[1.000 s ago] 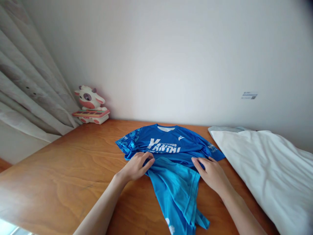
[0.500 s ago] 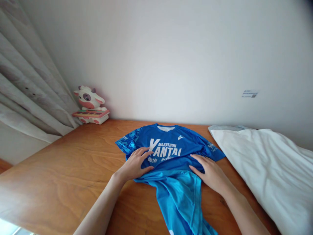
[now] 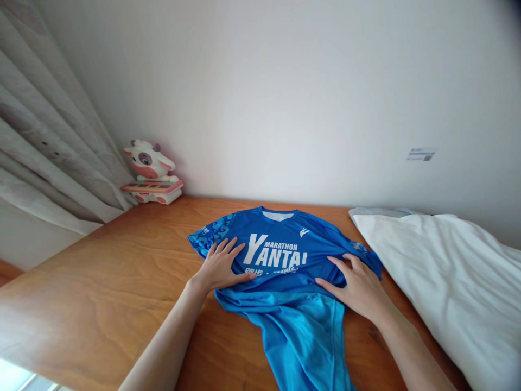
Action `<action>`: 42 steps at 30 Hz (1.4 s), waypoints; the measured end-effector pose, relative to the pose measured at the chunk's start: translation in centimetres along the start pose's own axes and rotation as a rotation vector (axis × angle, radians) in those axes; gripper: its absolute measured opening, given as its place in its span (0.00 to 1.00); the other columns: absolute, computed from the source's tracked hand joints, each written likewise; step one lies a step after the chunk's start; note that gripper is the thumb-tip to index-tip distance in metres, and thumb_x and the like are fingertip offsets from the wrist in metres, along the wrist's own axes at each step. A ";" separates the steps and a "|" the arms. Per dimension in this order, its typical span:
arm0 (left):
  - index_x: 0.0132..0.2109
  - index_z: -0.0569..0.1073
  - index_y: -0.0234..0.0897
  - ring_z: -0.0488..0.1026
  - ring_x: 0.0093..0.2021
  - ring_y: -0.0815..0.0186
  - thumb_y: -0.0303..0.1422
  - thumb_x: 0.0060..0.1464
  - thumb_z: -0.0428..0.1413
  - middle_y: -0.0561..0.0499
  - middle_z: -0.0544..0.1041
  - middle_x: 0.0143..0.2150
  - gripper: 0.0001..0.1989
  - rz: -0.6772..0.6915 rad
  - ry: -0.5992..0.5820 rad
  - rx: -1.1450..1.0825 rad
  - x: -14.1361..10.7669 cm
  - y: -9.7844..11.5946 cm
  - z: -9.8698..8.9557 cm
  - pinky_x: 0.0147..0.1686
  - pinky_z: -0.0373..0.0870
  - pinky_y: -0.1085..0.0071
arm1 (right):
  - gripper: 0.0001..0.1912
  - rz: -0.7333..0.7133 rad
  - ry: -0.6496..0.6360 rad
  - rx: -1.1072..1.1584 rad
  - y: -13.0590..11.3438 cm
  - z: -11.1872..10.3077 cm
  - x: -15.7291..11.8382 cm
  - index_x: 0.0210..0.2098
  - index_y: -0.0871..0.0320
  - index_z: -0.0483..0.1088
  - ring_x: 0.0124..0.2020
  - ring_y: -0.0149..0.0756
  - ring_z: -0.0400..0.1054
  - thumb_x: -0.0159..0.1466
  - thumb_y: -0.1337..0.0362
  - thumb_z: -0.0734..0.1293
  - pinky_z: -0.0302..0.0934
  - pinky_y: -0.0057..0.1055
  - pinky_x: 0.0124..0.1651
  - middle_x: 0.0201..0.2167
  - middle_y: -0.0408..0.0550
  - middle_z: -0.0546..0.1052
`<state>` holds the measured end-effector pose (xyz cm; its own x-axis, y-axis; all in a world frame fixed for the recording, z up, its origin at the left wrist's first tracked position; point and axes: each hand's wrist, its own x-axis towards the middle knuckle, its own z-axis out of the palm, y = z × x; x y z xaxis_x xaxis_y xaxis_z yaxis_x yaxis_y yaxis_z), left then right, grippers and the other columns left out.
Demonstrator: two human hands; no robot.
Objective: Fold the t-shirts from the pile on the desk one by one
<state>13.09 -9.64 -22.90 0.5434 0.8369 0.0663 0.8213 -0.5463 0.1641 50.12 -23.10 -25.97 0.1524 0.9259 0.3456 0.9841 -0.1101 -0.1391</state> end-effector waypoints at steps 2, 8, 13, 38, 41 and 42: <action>0.73 0.59 0.46 0.49 0.74 0.36 0.70 0.46 0.55 0.39 0.54 0.76 0.54 -0.011 -0.034 0.003 0.0 -0.3 0.0 0.69 0.42 0.34 | 0.41 0.004 -0.031 0.015 0.6 -0.2 -0.3 0.57 0.48 0.76 0.52 0.61 0.73 0.55 0.29 0.66 0.68 0.55 0.51 0.56 0.60 0.72; 0.67 0.68 0.43 0.56 0.72 0.39 0.68 0.50 0.54 0.38 0.64 0.72 0.48 0.050 0.018 -0.031 0.6 0.6 -1.0 0.70 0.42 0.36 | 0.29 0.002 0.136 0.088 0.7 -1.4 1.8 0.32 0.54 0.78 0.42 0.51 0.76 0.68 0.38 0.59 0.68 0.48 0.50 0.42 0.57 0.77; 0.64 0.71 0.39 0.58 0.72 0.47 0.52 0.70 0.40 0.39 0.64 0.72 0.30 0.074 0.059 -0.082 5.3 2.3 -0.6 0.69 0.54 0.44 | 0.25 -0.133 0.044 0.124 -1.1 0.4 6.2 0.57 0.57 0.72 0.61 0.52 0.68 0.73 0.51 0.55 0.63 0.49 0.61 0.56 0.59 0.77; 0.53 0.78 0.42 0.79 0.44 0.59 0.51 0.61 0.58 0.48 0.82 0.47 0.22 0.595 -0.218 -0.470 4.1 8.0 -2.9 0.44 0.73 0.68 | 0.22 -0.082 0.015 0.172 -2.7 -0.4 6.5 0.32 0.54 0.73 0.37 0.44 0.74 0.72 0.50 0.56 0.61 0.36 0.40 0.32 0.50 0.78; 0.55 0.78 0.40 0.78 0.38 0.59 0.50 0.51 0.67 0.47 0.82 0.42 0.29 0.612 -0.305 -0.479 1.8 9.2 -2.4 0.38 0.70 0.69 | 0.24 0.034 -0.040 0.342 -3.0 -1.1 3.5 0.29 0.51 0.68 0.29 0.40 0.73 0.71 0.44 0.56 0.55 0.33 0.32 0.25 0.44 0.76; 0.54 0.79 0.40 0.78 0.37 0.59 0.47 0.52 0.67 0.48 0.81 0.39 0.25 0.607 -0.305 -0.479 1.4 9.3 -2.3 0.37 0.69 0.69 | 0.24 0.060 -0.064 0.372 -3.0 -1.3 2.7 0.28 0.51 0.67 0.28 0.40 0.72 0.71 0.43 0.55 0.54 0.33 0.31 0.23 0.44 0.75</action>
<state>21.03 -13.48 -19.03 0.9481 0.3174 0.0201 0.2447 -0.7683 0.5915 47.68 -20.77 -23.37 0.1912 0.9439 0.2694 0.8714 -0.0369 -0.4891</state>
